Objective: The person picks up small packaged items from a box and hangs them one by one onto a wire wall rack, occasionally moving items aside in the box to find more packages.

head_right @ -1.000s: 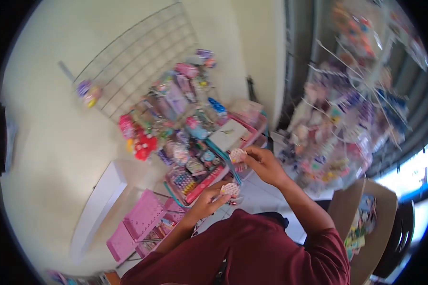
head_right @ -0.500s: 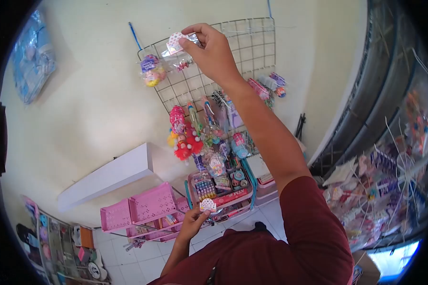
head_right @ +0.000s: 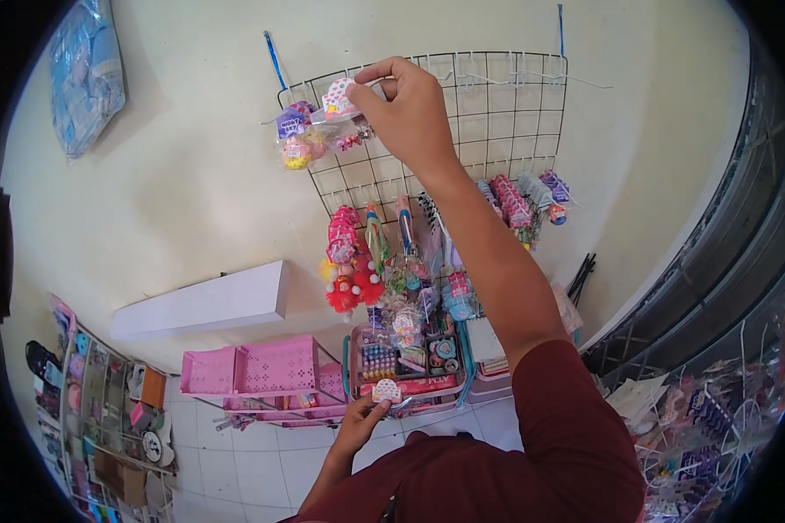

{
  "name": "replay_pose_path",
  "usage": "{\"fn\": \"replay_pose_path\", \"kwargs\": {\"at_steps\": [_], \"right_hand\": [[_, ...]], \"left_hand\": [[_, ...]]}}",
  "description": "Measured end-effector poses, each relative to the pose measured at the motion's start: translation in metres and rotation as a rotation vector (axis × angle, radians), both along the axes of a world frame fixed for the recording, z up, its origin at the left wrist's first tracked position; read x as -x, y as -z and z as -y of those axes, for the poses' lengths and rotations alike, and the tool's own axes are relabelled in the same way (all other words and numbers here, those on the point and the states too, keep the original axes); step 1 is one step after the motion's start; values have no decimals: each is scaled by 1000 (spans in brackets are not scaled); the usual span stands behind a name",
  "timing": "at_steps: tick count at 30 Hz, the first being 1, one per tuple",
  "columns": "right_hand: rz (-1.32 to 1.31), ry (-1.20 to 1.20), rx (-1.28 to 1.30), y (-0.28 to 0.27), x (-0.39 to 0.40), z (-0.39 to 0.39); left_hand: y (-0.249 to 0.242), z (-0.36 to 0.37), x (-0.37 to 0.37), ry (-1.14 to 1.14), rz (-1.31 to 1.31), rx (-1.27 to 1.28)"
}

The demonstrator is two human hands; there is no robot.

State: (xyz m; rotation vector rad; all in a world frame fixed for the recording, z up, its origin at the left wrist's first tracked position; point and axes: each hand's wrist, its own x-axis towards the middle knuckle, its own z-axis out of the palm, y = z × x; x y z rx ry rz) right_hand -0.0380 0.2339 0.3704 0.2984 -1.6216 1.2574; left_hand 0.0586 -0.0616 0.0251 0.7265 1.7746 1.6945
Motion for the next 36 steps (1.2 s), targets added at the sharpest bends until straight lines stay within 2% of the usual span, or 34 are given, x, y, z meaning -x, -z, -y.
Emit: {"fn": "replay_pose_path", "kwargs": {"at_steps": [5, 7, 14, 20, 23, 25, 28, 31, 36], "right_hand": [[44, -30, 40, -8, -4, 2], [71, 42, -27, -12, -4, 1], [118, 66, -5, -19, 0, -2], [46, -29, 108, -16, 4, 1], [3, 67, 31, -21, 2, 3], [101, 327, -153, -27, -3, 9], [133, 431, -249, -26, 2, 10], [32, 325, -164, -2, 27, -5], [-10, 348, -152, 49, 94, -37]], "left_hand": [[11, 6, 0, -13, -25, 7], [12, 8, 0, -53, -21, 24], [14, 16, 0, -64, 37, -15], [4, 19, 0, -46, 40, -10], [3, 23, -1, -43, 40, -31], [12, 29, 2, 2, -10, 25], [16, 33, 2, 9, 14, 51], [15, 36, -1, -8, -6, 79], [13, 36, -3, -15, 29, 33]]}}
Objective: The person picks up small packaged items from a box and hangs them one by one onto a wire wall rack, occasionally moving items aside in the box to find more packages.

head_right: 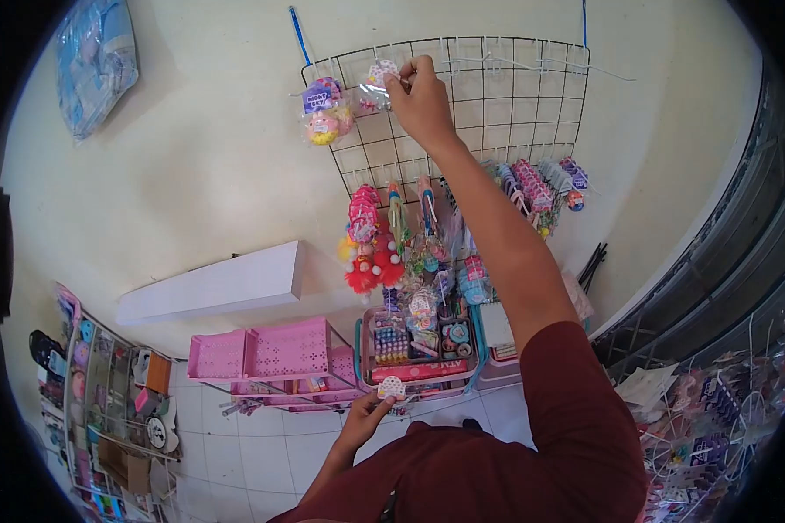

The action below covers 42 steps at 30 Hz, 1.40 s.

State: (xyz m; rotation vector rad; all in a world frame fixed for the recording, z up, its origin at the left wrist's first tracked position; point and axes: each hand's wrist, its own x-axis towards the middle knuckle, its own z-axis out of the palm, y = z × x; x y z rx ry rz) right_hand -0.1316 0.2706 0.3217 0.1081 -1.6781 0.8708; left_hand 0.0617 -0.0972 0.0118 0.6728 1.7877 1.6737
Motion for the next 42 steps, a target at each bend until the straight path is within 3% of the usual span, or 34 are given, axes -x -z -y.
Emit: {"fn": "replay_pose_path", "kwargs": {"at_steps": [5, 7, 10, 11, 15, 18, 20, 22, 24, 26, 27, 29, 30, 32, 35, 42], "right_hand": [[67, 143, -28, 20, -12, 1], [-84, 242, -147, 31, -53, 18], [235, 105, -64, 71, -135, 53], [293, -187, 13, 81, -164, 76], [753, -705, -5, 156, -211, 127], [712, -649, 86, 193, -214, 131], [593, -645, 179, 181, -214, 127], [371, -488, 152, 162, -210, 113], [262, -405, 137, 132, -210, 87], [174, -255, 302, 91, -210, 53], [111, -199, 348, 58, -214, 44], [-16, -173, 346, 5, -210, 20], [-81, -204, 299, -11, -203, 7], [-41, -208, 274, -26, -185, -21], [26, -207, 233, -28, -169, -42], [113, -288, 231, -29, -165, -45]], "left_hand": [[12, 1, 3, -11, -13, -5], [5, -1, 3, -37, -11, -19], [-1, -4, 4, -87, 30, -43], [-5, -7, 5, -137, -9, -58], [-40, -28, 19, -342, -57, -173], [-76, -52, 37, -288, -222, -192], [-99, -70, 48, -207, -326, -141], [-130, -89, 59, -125, -577, -21], [-169, -111, 66, -106, -792, -169], [-200, -128, 75, -122, -857, -338], [-213, -137, 81, -109, -858, -342], [-233, -154, 90, -37, -1128, -382], [-236, -165, 91, -29, -1126, -383], [-230, -187, 93, 6, -1423, -124], [-200, -207, 103, 12, -1605, 12], [-169, -208, 116, 87, -1451, 11]]}}
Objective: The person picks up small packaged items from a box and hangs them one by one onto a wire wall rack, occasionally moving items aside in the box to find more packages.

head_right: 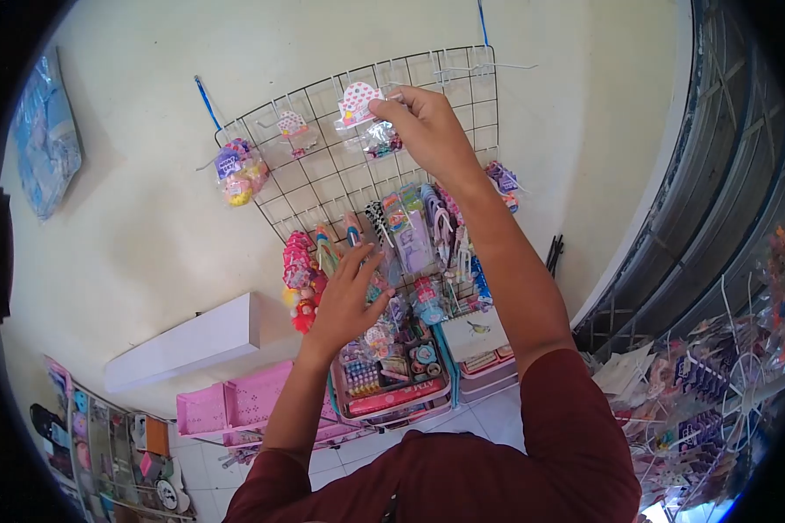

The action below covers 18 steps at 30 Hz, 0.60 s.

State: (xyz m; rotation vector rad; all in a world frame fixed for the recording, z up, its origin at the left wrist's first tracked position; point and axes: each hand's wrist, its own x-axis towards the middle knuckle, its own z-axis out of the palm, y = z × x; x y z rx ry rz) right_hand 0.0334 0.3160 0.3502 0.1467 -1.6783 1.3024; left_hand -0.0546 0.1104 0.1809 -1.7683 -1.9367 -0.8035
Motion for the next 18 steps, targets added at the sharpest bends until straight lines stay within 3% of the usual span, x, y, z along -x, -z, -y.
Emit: {"fn": "replay_pose_path", "kwargs": {"at_steps": [2, 4, 11, 13, 18], "right_hand": [[18, 2, -4, -2, -1, 3], [57, -93, 207, -10, -8, 11], [100, -88, 102, 0, 29, -11], [202, 38, 28, 13, 66, -27], [120, 286, -80, 42, 133, -52]], "left_hand": [[2, 0, 0, 28, 35, -15], [5, 0, 0, 24, 38, -15], [2, 3, -5, -5, 0, -36], [-3, 9, -14, 2, -3, -60], [14, 56, -47, 105, 84, -27]]}}
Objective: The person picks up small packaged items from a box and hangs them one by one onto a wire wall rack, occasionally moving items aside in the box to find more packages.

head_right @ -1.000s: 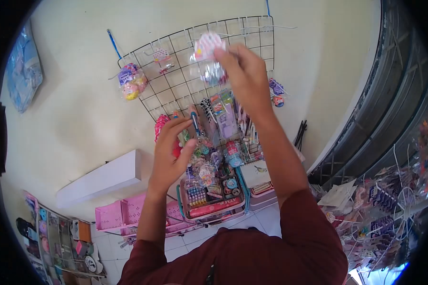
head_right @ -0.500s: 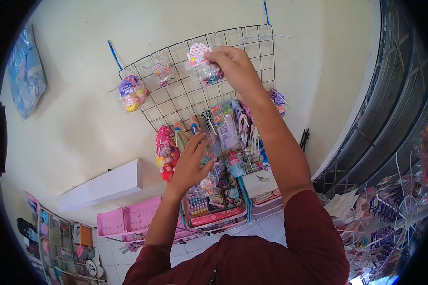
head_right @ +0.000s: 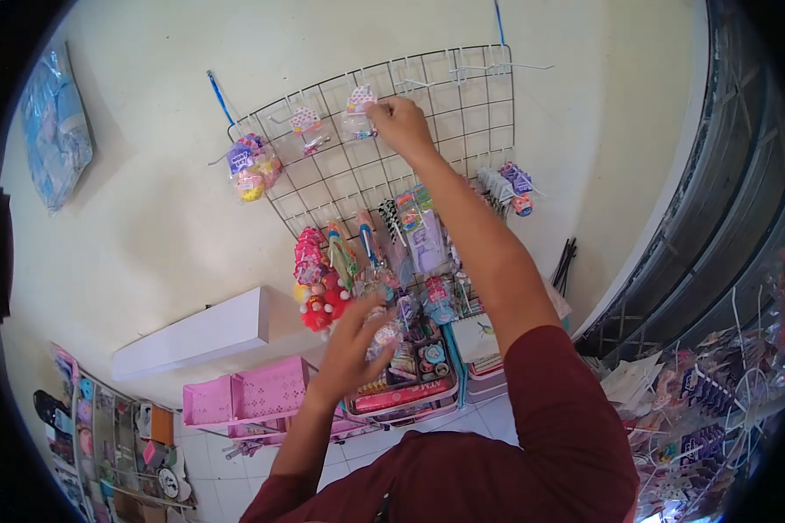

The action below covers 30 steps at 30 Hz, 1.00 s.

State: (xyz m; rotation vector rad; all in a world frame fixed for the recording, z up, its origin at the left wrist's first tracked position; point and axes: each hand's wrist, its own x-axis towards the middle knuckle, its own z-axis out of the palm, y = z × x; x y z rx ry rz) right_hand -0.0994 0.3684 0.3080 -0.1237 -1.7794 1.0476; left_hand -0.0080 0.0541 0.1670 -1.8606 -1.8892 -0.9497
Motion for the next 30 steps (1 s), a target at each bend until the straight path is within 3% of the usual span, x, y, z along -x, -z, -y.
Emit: {"fn": "replay_pose_path", "kwargs": {"at_steps": [2, 3, 5, 7, 11, 14, 17, 18, 19, 21, 22, 24, 26, 28, 30], "right_hand": [[-33, 44, -3, -1, -6, -1], [-7, 174, -53, 1, -16, 6], [116, 344, -125, 6, -42, 23], [17, 481, -240, 27, -75, 40], [141, 159, -27, 102, -153, 103], [652, -152, -28, 187, -211, 159], [1189, -383, -336, 286, -279, 210], [1304, -426, -418, 309, -305, 230], [1315, -349, -340, 319, -325, 248], [1632, -340, -247, 329, -361, 289], [1639, -264, -129, 339, -381, 306], [1543, -222, -160, 360, -418, 337], [1525, -121, -47, 354, -452, 357], [1507, 8, 61, 364, -485, 370], [1385, 51, 198, 355, -532, 375]], "left_hand": [[26, 35, -16, 32, 76, 95], [40, 54, -24, 37, 114, 167], [86, 88, -35, 38, 330, 163], [121, 128, -50, -63, 695, 292], [158, 175, -61, -126, 884, 256], [162, 176, -58, -75, 890, 302], [163, 157, -50, 131, 810, 497], [167, 148, -46, 239, 742, 607], [176, 137, -44, 358, 709, 660], [179, 109, -49, 517, 550, 805], [180, 95, -58, 581, 418, 877], [179, 66, -86, 777, 380, 1021], [167, 41, -126, 895, 215, 957], [179, 14, -170, 1013, 221, 996], [186, -2, -230, 1055, 493, 1104]]}}
